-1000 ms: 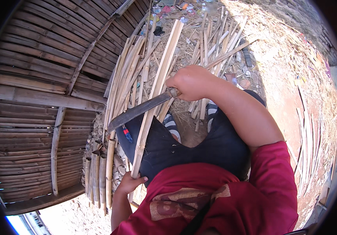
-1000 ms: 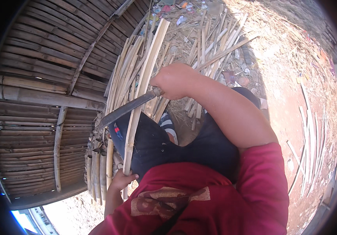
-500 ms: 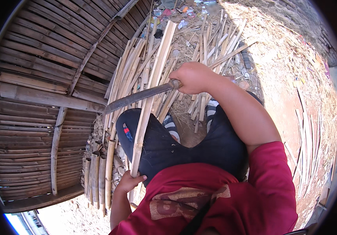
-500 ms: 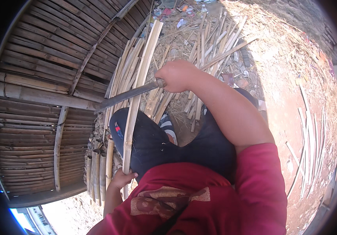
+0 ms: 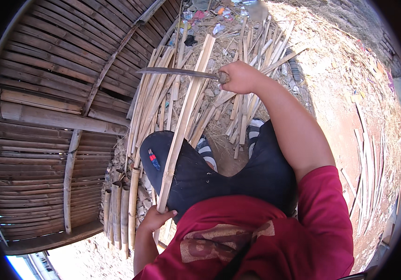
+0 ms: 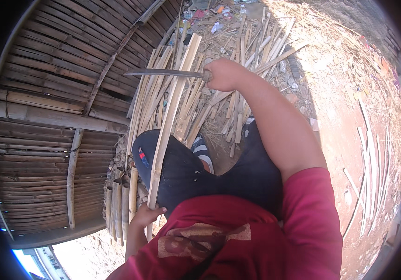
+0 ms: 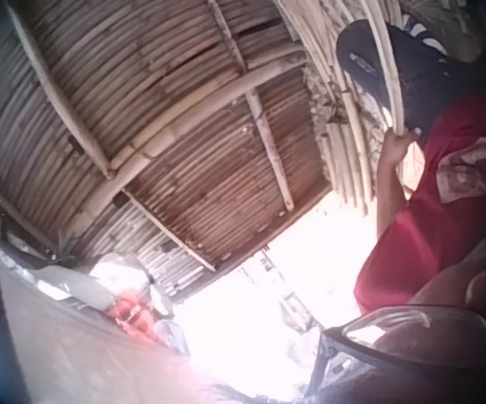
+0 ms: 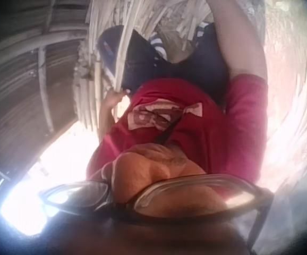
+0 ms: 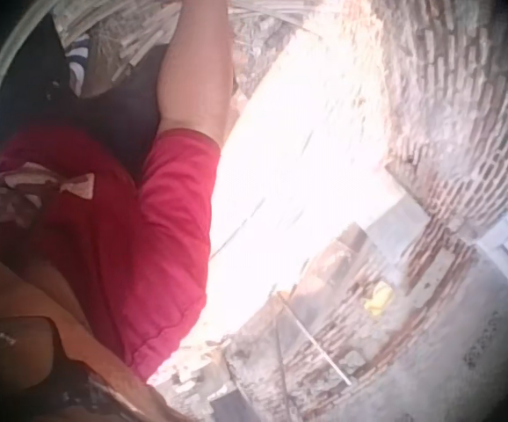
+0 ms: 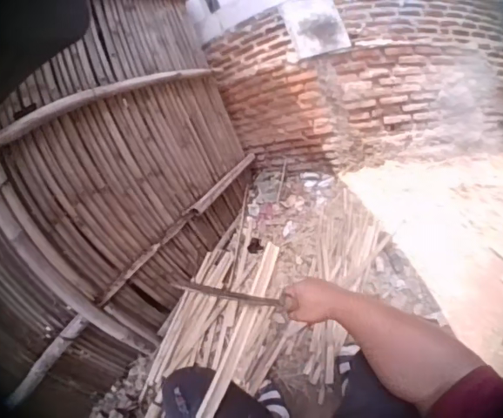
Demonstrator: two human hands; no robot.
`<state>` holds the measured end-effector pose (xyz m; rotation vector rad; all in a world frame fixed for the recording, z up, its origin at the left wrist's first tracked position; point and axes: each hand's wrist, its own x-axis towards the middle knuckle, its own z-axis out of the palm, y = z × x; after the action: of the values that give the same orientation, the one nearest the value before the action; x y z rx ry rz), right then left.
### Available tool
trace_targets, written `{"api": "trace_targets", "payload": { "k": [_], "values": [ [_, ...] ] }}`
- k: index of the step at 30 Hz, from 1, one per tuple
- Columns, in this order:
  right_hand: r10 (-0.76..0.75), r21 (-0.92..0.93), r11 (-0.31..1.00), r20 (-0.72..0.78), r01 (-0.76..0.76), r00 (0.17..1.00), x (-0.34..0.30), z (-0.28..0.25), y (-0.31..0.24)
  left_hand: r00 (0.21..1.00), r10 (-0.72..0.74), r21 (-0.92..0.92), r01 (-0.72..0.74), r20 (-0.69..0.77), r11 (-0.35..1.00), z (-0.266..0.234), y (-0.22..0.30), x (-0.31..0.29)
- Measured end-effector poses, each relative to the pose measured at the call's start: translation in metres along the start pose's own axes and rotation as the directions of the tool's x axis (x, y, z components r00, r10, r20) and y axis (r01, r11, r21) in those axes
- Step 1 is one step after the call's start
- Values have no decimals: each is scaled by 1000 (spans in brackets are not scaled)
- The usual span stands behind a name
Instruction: The person shaves a strip of bamboo by hand using a machete while holding the strip against their lap. They scrape the blade along the length of the wood to remove thin layers and smooth the surface.
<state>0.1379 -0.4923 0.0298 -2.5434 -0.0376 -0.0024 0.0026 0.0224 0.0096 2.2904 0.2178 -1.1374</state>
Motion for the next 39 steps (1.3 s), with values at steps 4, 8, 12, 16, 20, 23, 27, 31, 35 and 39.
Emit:
{"api": "trace_targets", "payload": {
  "k": [4,8,12,16,20,23,27,31,35,39],
  "values": [
    [-183,-121,972,166,204,969,-16,-3,-37,999,34,10,-34,-31,999,0,-5,3],
    [-41,16,999,115,40,992,-3,-13,6,1000,9,25,-8,-28,1000,-1,-10,9],
    [277,82,961,-222,-266,935,7,-25,53,999,33,21,-33,-30,999,-5,-3,1],
    [151,-12,987,-206,-157,967,-2,-17,30,999,37,14,-37,-18,999,-3,-4,4],
    [-37,-172,984,45,44,998,-20,-17,-21,1000,14,25,-14,12,1000,-3,-1,6],
    [-107,-221,966,125,133,986,-24,-22,-35,999,39,-2,-39,-10,999,-3,-13,9],
    [-26,-130,991,-24,22,999,-16,-33,-9,999,40,32,-39,-25,999,0,-5,4],
    [-17,-93,996,-191,-1,981,-16,-30,8,985,174,4,-174,-21,985,0,-16,6],
    [-162,-141,978,-34,156,986,-26,-21,-32,978,207,-58,-207,6,977,-4,-12,4],
    [-372,-218,905,10,365,928,-33,-14,-61,978,206,-109,-202,27,973,-12,12,-12]
  ]
}}
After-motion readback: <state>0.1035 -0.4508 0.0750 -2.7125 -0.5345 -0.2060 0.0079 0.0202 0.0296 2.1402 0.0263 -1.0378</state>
